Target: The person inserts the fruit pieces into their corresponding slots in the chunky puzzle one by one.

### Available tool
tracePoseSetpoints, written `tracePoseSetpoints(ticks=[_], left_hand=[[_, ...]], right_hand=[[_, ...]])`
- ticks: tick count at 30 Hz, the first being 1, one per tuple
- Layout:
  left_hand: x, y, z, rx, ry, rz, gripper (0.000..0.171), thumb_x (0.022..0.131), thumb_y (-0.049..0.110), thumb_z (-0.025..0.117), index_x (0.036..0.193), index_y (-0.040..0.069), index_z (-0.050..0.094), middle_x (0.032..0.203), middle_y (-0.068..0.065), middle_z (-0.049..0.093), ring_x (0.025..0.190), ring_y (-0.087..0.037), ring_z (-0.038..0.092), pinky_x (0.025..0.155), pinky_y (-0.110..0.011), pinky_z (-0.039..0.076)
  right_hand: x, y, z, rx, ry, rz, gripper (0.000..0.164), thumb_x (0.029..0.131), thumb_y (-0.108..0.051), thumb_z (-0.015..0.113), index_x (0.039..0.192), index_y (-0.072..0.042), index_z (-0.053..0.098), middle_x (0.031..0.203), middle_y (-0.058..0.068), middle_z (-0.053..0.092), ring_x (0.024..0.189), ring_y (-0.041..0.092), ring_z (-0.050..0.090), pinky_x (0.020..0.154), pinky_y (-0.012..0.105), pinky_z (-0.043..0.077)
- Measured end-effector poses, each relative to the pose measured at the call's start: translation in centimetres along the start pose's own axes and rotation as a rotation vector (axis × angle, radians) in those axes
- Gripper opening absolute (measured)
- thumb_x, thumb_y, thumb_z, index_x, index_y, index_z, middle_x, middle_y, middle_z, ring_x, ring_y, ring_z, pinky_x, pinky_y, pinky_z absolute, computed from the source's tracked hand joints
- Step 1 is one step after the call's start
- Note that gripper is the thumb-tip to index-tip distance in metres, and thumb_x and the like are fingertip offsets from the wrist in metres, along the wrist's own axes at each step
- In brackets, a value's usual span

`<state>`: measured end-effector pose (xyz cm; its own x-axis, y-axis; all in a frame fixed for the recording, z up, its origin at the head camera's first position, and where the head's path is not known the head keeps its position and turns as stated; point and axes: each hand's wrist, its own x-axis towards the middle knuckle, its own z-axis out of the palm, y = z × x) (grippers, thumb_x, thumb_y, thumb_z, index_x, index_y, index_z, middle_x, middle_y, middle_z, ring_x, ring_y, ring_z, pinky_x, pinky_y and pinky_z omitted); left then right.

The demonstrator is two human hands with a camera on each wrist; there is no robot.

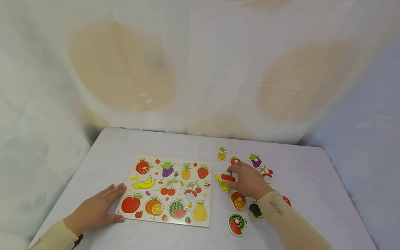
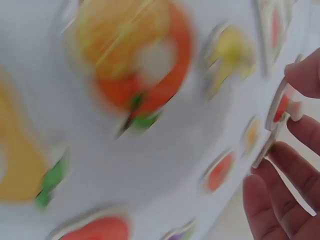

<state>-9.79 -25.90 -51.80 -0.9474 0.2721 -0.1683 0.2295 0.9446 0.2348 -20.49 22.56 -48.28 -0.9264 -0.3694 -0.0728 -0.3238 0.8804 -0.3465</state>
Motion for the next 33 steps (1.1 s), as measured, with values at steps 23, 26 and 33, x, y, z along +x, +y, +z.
tracePoseSetpoints(ticks=[23, 26, 33], left_hand=[[1.0, 1.1, -0.2, 0.034, -0.004, 0.013, 0.095, 0.071, 0.053, 0.085, 0.149, 0.012, 0.048, 0.156, -0.001, 0.041, 0.142, -0.038, 0.035, 0.11, -0.055, 0.036], [1.2, 1.1, -0.2, 0.03, -0.015, 0.006, 0.096, 0.071, 0.053, 0.085, 0.149, 0.013, 0.048, 0.156, -0.001, 0.041, 0.142, -0.038, 0.035, 0.109, -0.055, 0.036], [1.4, 1.0, -0.1, 0.049, -0.023, -0.001, 0.097, 0.071, 0.056, 0.084, 0.151, 0.016, 0.046, 0.157, 0.002, 0.039, 0.143, -0.037, 0.034, 0.11, -0.055, 0.036]], right_hand=[[3.8, -9.5, 2.9, -0.029, -0.103, -0.217, 0.034, 0.083, -0.035, 0.081, 0.114, -0.023, 0.072, 0.121, -0.004, 0.065, 0.107, 0.016, 0.059, 0.093, 0.035, 0.052], [4.4, -10.4, 3.7, -0.026, -0.119, -0.253, 0.034, 0.085, -0.036, 0.079, 0.115, -0.022, 0.072, 0.12, -0.004, 0.065, 0.108, 0.016, 0.06, 0.093, 0.036, 0.051], [5.5, -12.1, 5.3, -0.008, -0.155, -0.275, 0.039, 0.086, -0.039, 0.078, 0.122, -0.024, 0.07, 0.131, -0.001, 0.061, 0.113, 0.018, 0.06, 0.095, 0.036, 0.052]])
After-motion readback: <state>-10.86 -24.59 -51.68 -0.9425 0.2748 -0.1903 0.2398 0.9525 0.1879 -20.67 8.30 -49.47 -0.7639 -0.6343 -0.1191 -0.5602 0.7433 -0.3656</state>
